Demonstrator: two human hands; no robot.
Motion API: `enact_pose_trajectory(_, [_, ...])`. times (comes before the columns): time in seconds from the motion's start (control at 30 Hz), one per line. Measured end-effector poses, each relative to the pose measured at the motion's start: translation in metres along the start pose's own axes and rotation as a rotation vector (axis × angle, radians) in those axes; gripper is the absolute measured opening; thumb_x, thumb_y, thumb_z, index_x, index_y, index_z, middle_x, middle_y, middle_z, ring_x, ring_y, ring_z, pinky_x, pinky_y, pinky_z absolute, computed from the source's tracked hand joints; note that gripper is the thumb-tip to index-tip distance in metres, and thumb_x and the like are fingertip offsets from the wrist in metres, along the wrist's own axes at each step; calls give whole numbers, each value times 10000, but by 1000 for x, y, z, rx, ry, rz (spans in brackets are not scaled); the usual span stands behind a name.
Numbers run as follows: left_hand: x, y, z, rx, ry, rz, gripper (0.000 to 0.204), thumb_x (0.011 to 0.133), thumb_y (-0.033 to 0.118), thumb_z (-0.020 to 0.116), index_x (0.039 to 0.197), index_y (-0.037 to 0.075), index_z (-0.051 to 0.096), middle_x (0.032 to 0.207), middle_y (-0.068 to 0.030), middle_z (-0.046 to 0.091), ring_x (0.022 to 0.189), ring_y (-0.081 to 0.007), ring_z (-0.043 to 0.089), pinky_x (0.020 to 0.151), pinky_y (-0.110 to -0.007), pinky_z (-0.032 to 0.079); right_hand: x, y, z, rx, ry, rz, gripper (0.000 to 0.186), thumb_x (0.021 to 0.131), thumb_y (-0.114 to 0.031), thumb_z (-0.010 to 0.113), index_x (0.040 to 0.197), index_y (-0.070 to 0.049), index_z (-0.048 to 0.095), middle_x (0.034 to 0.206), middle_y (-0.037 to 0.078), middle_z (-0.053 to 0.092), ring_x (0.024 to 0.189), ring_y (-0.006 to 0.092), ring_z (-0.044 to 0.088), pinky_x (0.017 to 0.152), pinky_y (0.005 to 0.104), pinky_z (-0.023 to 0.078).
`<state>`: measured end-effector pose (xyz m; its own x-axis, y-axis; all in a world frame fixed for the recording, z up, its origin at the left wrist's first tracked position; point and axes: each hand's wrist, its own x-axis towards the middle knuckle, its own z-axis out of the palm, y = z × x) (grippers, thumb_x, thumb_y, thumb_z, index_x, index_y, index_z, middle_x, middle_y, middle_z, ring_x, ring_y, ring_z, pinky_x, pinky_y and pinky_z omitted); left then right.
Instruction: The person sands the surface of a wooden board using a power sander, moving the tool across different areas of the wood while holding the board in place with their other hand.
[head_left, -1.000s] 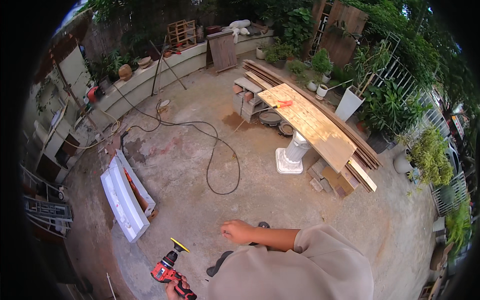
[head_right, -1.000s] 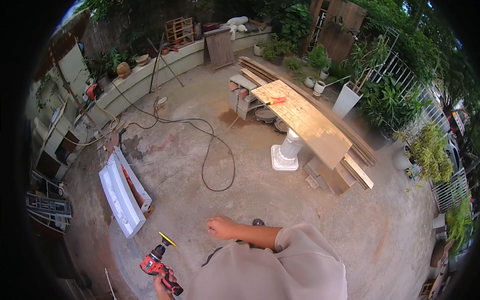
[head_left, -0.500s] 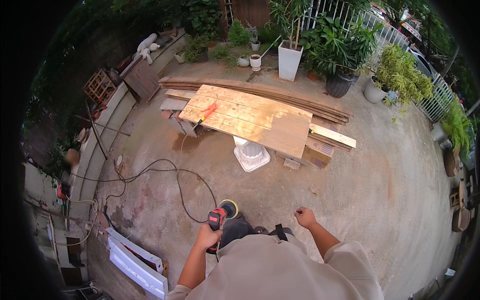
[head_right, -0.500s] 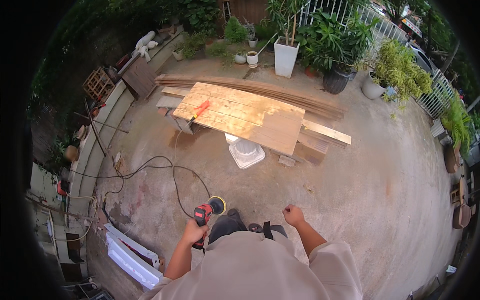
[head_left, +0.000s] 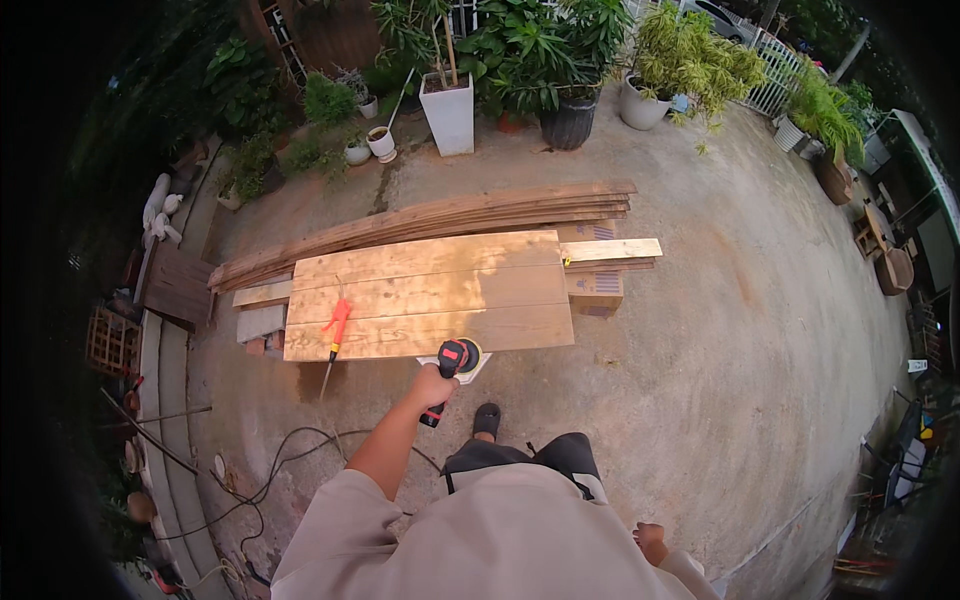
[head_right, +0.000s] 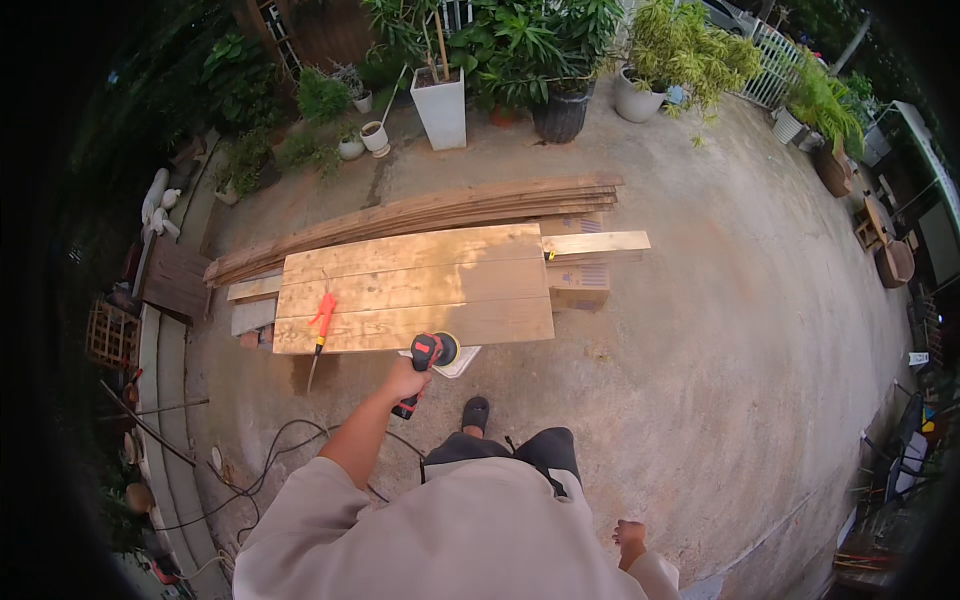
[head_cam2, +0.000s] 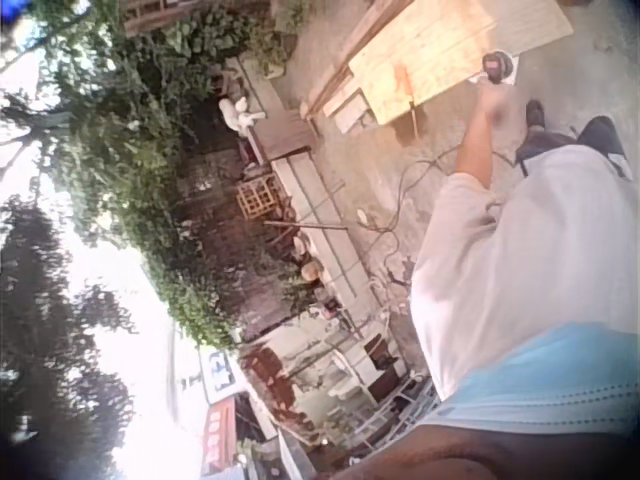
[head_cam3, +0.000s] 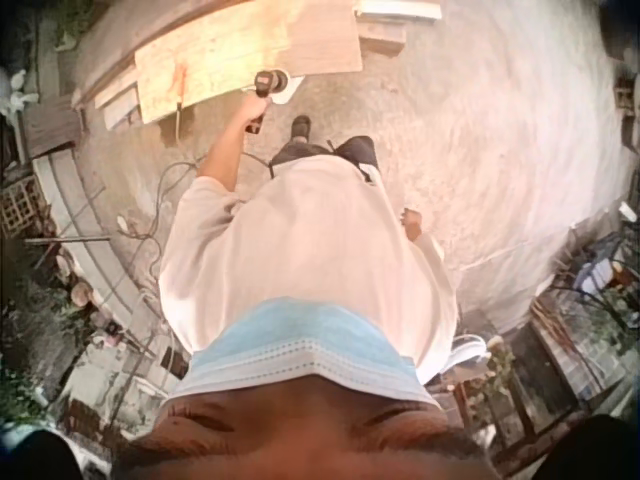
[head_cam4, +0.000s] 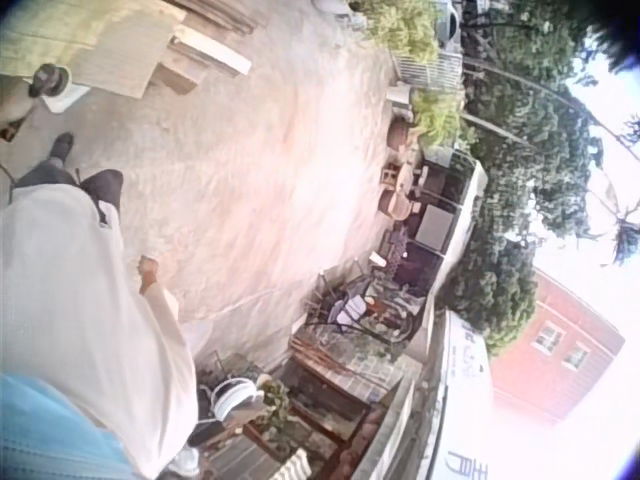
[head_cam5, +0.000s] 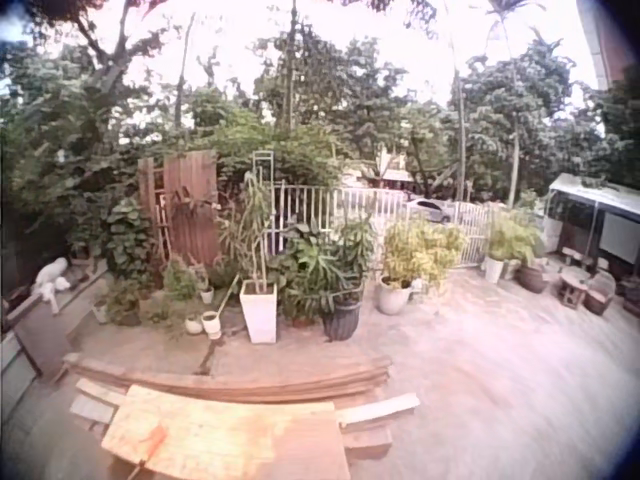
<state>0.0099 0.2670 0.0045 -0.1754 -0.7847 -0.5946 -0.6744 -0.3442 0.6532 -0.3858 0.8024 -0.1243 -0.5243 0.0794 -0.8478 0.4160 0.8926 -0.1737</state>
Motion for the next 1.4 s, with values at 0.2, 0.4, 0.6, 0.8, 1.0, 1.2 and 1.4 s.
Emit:
enact_pose_trajectory(0.2, [95, 63, -9, 26, -129, 5, 157, 751, 104, 674, 806, -40, 643, 652, -128, 650, 539, -205, 645, 524, -356, 526, -109, -14, 60, 12, 13, -253, 182, 860, -145, 653, 923, 23, 683, 758, 105, 689, 634, 195, 648, 542, 344, 497])
enact_pose_trajectory(0.4, [148, 120, -17, 16, -55, -45, 143, 786, 70, 652, 807, -59, 594, 639, -119, 614, 502, -193, 606, 458, -341, 498, -109, -37, 55, -22, -56, -291, 192, 871, -163, 655, 951, 9, 685, 774, 88, 683, 618, 174, 629, 532, 323, 484])
enact_pose_trajectory(0.6, [177, 149, -20, -4, 35, -99, 112, 777, 58, 631, 809, -43, 596, 611, -127, 605, 484, -202, 599, 438, -353, 484, -96, -112, 17, 37, -30, -82, 217, 887, -208, 636, 963, -7, 663, 786, 78, 678, 600, 181, 626, 515, 320, 480])
enact_pose_trajectory(0.8, [181, 152, -17, -50, 32, -191, 126, 790, 67, 622, 827, -52, 602, 593, -131, 603, 467, -216, 602, 444, -367, 503, 11, -144, -11, 217, -66, -100, 206, 898, -207, 615, 991, -30, 665, 778, 83, 672, 617, 181, 630, 527, 309, 477])
enact_pose_trajectory(1.0, [186, 160, -15, -74, 15, -222, 163, 771, 56, 598, 907, -28, 565, 586, -132, 579, 453, -214, 572, 432, -367, 484, 29, -221, -35, 250, -28, -233, 236, 919, -202, 602, 1037, 0, 633, 862, 91, 686, 628, 153, 627, 520, 279, 466])
enact_pose_trajectory(1.2, [196, 168, -31, 16, 6, -253, 142, 778, 70, 607, 872, -31, 576, 593, -132, 587, 466, -210, 577, 441, -364, 490, 14, -226, -5, 350, -19, -216, 216, 915, -194, 604, 1020, -9, 642, 848, 82, 685, 620, 148, 624, 513, 272, 463])
enact_pose_trajectory(1.4, [204, 165, -45, 194, -63, -197, 144, 782, 94, 618, 854, -28, 588, 606, -130, 603, 473, -203, 589, 444, -358, 494, -36, -210, 35, 73, -92, -153, 199, 904, -182, 621, 989, -5, 656, 833, 80, 682, 630, 164, 633, 523, 286, 479])
